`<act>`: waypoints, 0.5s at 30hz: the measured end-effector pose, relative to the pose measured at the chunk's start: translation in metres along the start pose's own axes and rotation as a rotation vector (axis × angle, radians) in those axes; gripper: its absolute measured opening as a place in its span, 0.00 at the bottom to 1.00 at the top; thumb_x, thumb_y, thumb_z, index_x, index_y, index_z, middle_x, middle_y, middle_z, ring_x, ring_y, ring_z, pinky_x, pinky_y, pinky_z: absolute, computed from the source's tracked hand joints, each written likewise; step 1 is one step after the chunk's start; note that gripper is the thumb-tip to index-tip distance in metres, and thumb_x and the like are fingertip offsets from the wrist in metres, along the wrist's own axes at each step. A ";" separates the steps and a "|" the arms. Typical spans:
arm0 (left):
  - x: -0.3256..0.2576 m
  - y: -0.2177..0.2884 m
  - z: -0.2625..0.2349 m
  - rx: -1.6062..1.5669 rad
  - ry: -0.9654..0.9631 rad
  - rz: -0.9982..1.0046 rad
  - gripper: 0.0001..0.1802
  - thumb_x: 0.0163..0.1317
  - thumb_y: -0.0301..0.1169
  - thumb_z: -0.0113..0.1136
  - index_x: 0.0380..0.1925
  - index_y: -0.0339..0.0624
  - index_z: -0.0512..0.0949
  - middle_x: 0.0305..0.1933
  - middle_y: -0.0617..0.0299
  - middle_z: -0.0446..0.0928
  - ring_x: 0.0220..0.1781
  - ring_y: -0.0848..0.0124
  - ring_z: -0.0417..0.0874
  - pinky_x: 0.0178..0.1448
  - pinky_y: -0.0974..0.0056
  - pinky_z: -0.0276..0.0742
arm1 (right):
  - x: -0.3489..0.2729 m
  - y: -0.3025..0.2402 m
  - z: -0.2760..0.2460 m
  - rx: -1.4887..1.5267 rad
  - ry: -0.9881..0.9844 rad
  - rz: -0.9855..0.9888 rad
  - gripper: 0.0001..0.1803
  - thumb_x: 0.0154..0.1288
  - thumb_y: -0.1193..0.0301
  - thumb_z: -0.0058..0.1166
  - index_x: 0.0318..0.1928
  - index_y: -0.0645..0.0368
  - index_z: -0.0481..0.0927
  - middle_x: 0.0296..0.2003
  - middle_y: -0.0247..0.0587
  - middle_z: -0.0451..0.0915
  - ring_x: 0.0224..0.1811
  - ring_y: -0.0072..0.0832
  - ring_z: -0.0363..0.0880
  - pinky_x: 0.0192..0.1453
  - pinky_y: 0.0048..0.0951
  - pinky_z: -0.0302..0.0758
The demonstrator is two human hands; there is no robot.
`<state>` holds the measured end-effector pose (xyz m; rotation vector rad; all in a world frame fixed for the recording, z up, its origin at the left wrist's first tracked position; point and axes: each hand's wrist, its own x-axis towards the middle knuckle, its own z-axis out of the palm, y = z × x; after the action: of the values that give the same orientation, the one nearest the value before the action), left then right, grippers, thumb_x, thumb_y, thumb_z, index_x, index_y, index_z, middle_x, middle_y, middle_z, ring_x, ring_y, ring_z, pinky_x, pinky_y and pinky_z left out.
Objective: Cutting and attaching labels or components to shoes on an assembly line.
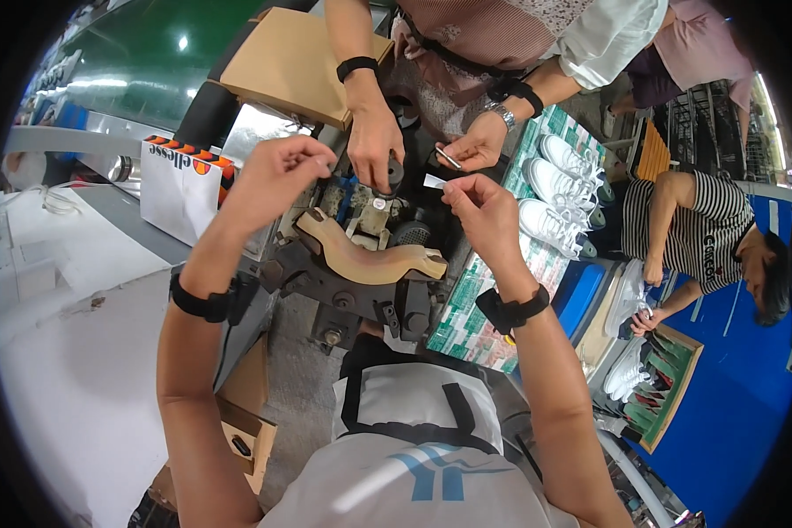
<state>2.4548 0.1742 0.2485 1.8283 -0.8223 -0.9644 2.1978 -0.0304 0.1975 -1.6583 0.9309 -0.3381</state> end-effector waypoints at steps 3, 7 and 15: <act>0.008 -0.014 -0.009 0.010 -0.006 -0.013 0.10 0.75 0.27 0.62 0.49 0.33 0.87 0.40 0.64 0.87 0.45 0.81 0.84 0.54 0.70 0.80 | 0.007 0.006 0.009 -0.134 -0.026 -0.049 0.11 0.75 0.66 0.67 0.42 0.63 0.89 0.29 0.37 0.90 0.29 0.21 0.84 0.35 0.29 0.78; 0.018 -0.017 -0.002 0.090 -0.132 -0.081 0.10 0.75 0.27 0.63 0.48 0.32 0.87 0.38 0.65 0.86 0.42 0.81 0.82 0.50 0.71 0.79 | 0.017 -0.004 0.021 -0.308 -0.038 -0.092 0.14 0.72 0.63 0.67 0.38 0.62 0.87 0.27 0.43 0.88 0.28 0.32 0.88 0.36 0.35 0.80; 0.047 -0.036 -0.003 0.216 -0.255 0.001 0.10 0.73 0.26 0.65 0.49 0.31 0.86 0.38 0.63 0.87 0.40 0.80 0.84 0.48 0.69 0.80 | 0.053 -0.002 0.039 -0.516 -0.107 -0.204 0.15 0.70 0.61 0.67 0.38 0.62 0.87 0.27 0.45 0.87 0.28 0.36 0.87 0.37 0.38 0.80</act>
<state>2.4850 0.1500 0.2035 1.9090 -1.1199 -1.1615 2.2583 -0.0419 0.1739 -2.2301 0.8108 -0.1467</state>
